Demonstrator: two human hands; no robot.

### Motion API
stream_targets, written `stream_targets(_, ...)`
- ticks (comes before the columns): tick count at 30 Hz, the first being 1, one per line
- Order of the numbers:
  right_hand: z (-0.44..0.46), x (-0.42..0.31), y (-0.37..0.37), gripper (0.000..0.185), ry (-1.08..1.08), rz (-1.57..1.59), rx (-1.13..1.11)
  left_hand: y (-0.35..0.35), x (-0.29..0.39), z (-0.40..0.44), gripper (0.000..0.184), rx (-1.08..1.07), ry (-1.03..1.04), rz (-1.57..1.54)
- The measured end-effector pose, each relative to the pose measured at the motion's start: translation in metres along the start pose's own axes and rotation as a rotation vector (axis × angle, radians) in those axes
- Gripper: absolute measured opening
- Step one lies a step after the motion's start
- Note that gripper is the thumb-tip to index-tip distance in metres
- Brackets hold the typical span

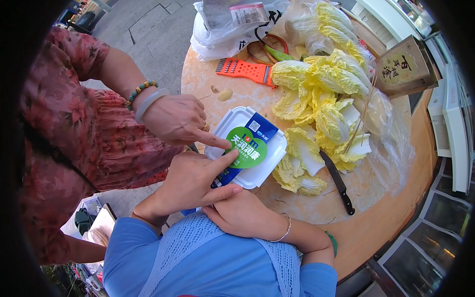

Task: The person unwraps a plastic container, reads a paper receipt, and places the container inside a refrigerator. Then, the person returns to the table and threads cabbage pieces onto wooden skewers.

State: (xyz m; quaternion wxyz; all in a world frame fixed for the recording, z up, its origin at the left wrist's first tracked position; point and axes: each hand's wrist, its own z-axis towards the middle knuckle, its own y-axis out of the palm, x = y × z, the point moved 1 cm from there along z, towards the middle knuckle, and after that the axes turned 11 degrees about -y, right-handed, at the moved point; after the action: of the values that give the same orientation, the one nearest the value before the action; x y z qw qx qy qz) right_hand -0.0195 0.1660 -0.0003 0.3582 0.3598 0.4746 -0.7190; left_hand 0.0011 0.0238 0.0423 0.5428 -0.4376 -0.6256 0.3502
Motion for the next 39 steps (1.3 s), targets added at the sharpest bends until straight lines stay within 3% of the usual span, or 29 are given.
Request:
stream_targets(12,-0.002,0.001,0.0,0.026,-0.011,-0.009,0.036,-0.002,0.002,0.003,0.049,0.003,0.041,0.013)
stream_targets(14,-0.002,0.001,-0.001,0.028,0.077,0.045,-0.079,-0.002,0.003,0.003,0.048,-0.004,0.056,0.039)
stream_targets(27,-0.006,-0.001,-0.004,0.028,0.089,0.052,-0.076,0.0,0.008,0.004,0.047,-0.036,0.087,0.024)
stream_targets(32,-0.007,0.0,-0.001,0.027,-0.002,0.058,0.064,-0.002,0.012,0.005,0.042,-0.047,0.11,0.05)
stream_targets(39,-0.008,-0.001,-0.004,0.028,-0.004,0.069,0.073,0.001,0.015,0.005,0.033,-0.036,0.135,0.054)
